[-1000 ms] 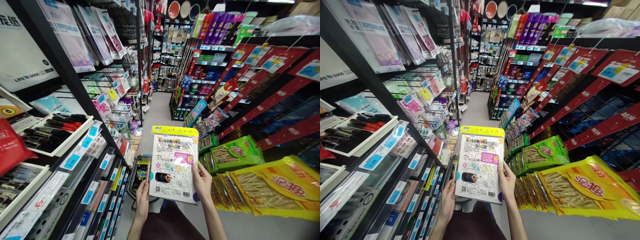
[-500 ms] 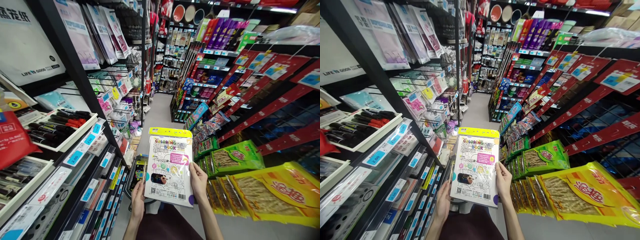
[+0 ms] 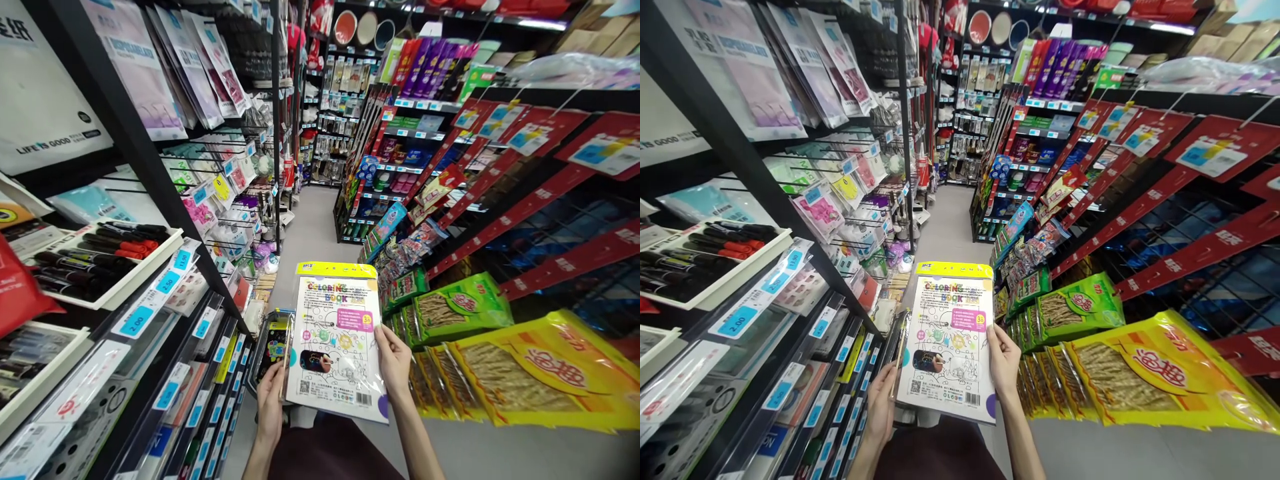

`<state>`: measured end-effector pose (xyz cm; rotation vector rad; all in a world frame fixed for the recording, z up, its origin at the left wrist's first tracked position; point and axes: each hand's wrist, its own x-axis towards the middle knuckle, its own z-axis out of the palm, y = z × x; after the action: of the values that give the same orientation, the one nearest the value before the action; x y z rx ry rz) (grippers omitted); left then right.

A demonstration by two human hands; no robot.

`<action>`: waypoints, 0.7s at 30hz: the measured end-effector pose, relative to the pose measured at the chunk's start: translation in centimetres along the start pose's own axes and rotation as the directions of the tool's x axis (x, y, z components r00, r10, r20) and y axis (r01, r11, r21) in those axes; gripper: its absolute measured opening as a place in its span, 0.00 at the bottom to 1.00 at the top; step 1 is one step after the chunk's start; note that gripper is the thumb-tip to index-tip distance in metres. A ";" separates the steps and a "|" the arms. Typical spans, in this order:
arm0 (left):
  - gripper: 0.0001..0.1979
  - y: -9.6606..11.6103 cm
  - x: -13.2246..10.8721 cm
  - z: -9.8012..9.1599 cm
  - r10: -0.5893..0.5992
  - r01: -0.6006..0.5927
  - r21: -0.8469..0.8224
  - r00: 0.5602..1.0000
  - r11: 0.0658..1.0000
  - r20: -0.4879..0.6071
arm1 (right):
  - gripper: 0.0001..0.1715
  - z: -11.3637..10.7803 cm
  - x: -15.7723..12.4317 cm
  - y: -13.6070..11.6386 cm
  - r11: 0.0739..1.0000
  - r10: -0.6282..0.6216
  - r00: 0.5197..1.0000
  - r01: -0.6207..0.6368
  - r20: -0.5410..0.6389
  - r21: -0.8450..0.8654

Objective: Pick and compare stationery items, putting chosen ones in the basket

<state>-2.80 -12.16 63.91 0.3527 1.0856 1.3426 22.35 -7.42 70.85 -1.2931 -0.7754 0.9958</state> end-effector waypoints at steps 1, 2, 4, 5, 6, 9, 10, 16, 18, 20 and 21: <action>0.25 -0.1 0.1 -0.1 0.004 -0.004 0.001 1.000 1.000 0.004 | 0.29 -0.1 0.0 0.0 1.000 0.003 1.000 -0.003 -0.004 0.001; 0.26 -0.2 0.1 -0.1 0.007 -0.007 0.003 1.000 1.000 0.008 | 0.29 -0.1 0.0 0.1 1.000 0.006 1.000 -0.006 -0.009 0.000; 0.26 -0.3 0.2 -0.2 0.005 -0.005 0.011 1.000 1.000 0.009 | 0.29 -0.1 -0.1 0.2 1.000 0.008 1.000 -0.008 -0.017 -0.005; 0.26 -0.3 0.3 -0.3 0.005 -0.005 0.017 1.000 1.000 0.009 | 0.28 -0.1 -0.1 0.3 1.000 0.007 1.000 -0.007 -0.019 -0.007; 0.26 -0.4 0.3 -0.3 0.006 -0.006 0.024 1.000 1.000 0.009 | 0.28 0.0 -0.1 0.3 1.000 0.004 1.000 -0.005 -0.023 -0.007; 0.27 -0.4 0.5 -0.5 0.018 -0.019 0.063 1.000 0.998 0.020 | 0.28 0.2 -0.2 0.0 1.000 0.003 1.000 -0.003 -0.022 -0.008; 0.28 -0.4 0.5 -0.5 0.024 -0.025 0.082 0.999 0.996 0.022 | 0.28 0.3 -0.2 -0.1 1.000 0.008 1.000 -0.008 -0.021 -0.008; 0.31 0.8 -0.2 0.0 0.195 -0.273 0.444 0.957 0.853 0.214 | 0.28 0.2 0.5 -1.1 0.972 0.222 0.975 -0.222 0.012 0.083; 0.31 1.6 -0.9 0.5 0.285 -0.464 0.618 0.884 0.635 0.371 | 0.27 0.0 0.9 -1.2 0.951 0.295 0.956 -0.292 -0.012 0.097; 0.30 2.5 -1.7 1.1 0.270 -0.593 0.704 0.805 0.390 0.528 | 0.27 -0.3 1.2 -1.2 0.947 0.319 0.944 -0.314 -0.083 0.065; 0.31 2.8 -2.1 1.4 0.213 -0.637 0.710 0.770 0.299 0.601 | 0.26 -0.4 1.2 -1.1 0.946 0.325 0.938 -0.323 -0.117 0.044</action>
<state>-3.11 -12.77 67.62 1.8198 1.3181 0.9095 23.35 -6.49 71.81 -1.4768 -0.4614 1.1701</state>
